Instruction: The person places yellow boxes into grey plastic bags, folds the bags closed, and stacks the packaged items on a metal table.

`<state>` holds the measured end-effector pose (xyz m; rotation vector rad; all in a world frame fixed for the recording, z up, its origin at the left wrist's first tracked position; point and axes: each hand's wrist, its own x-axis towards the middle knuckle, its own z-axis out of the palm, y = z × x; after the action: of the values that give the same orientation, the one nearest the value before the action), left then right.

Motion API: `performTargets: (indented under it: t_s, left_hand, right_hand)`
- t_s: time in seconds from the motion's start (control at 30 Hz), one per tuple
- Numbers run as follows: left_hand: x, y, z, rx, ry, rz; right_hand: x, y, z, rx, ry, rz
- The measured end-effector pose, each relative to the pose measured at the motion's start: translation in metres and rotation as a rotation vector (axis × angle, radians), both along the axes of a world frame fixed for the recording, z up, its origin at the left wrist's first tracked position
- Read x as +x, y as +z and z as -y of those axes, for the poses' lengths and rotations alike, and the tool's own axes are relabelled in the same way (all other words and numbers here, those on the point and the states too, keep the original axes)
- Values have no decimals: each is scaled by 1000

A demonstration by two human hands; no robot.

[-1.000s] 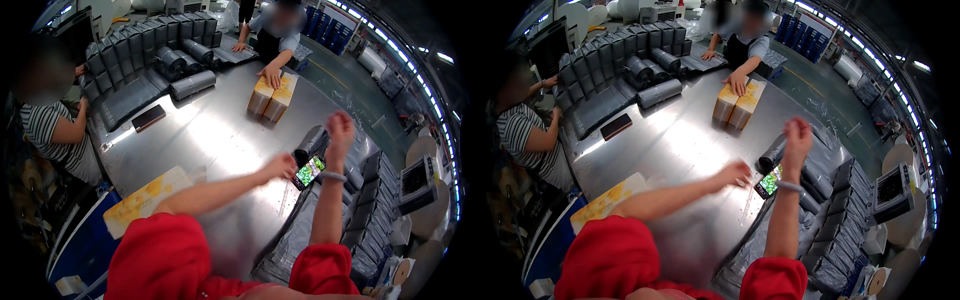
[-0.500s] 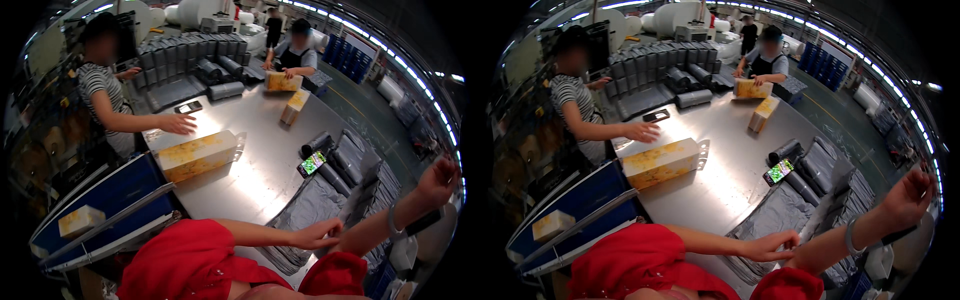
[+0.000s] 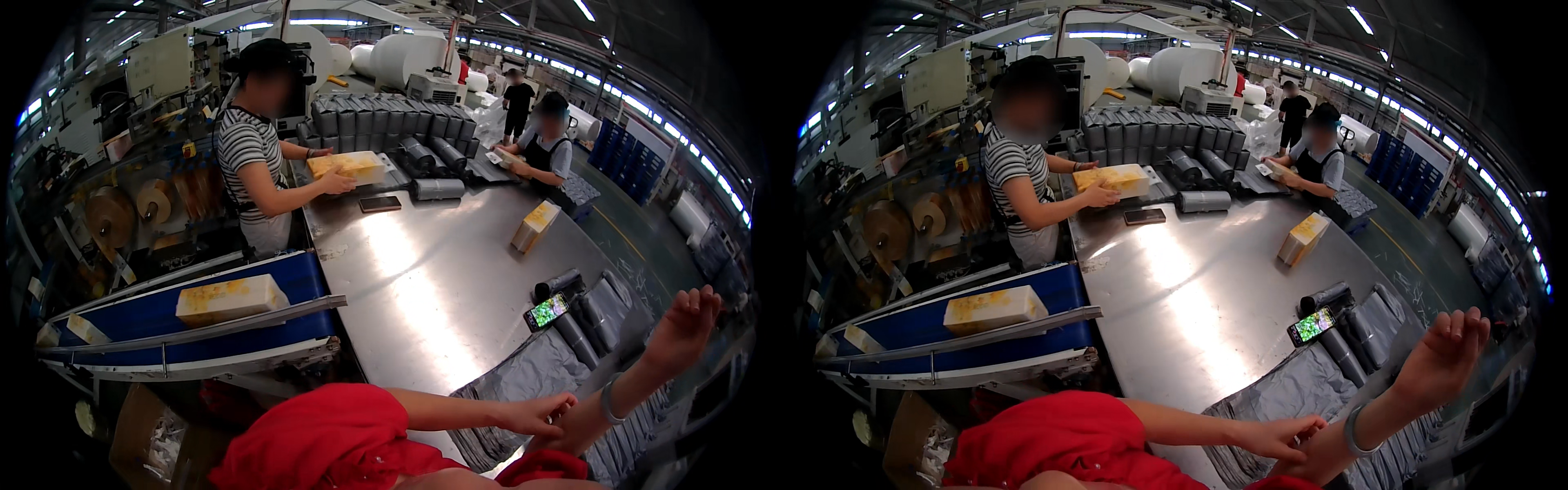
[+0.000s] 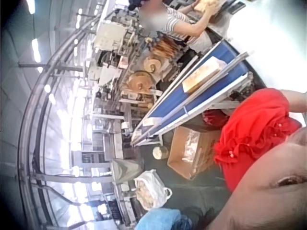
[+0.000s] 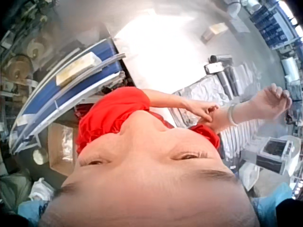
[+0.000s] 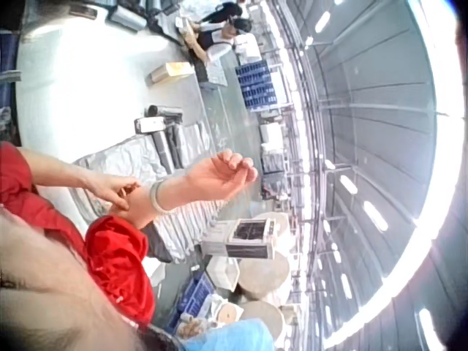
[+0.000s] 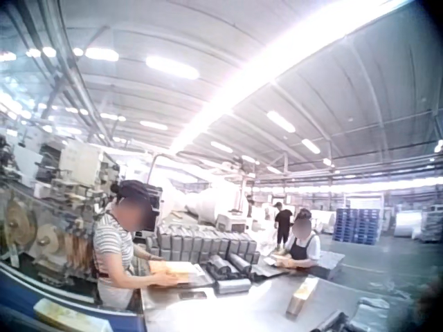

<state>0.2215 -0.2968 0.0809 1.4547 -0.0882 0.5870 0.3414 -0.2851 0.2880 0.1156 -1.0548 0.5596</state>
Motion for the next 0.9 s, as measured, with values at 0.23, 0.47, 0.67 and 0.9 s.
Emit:
performTargets:
  t_s: [0.23,0.47,0.67,0.9]
  left_hand:
    - [-10,-13,15,-168,42,-127]
    - [-15,-21,9,-891,-597,-197]
    - [-5,-47,13,-384,-765,-203]
    - [14,-39,29,-690,-549,-290]
  right_hand:
    - [-26,-31,-8,-45,-137,180]
    - [-123,-76,45,40,-465,1045]
    - [-151,-119,69,352,-315,1392]
    - [-166,-126,72,275,-152,1471]
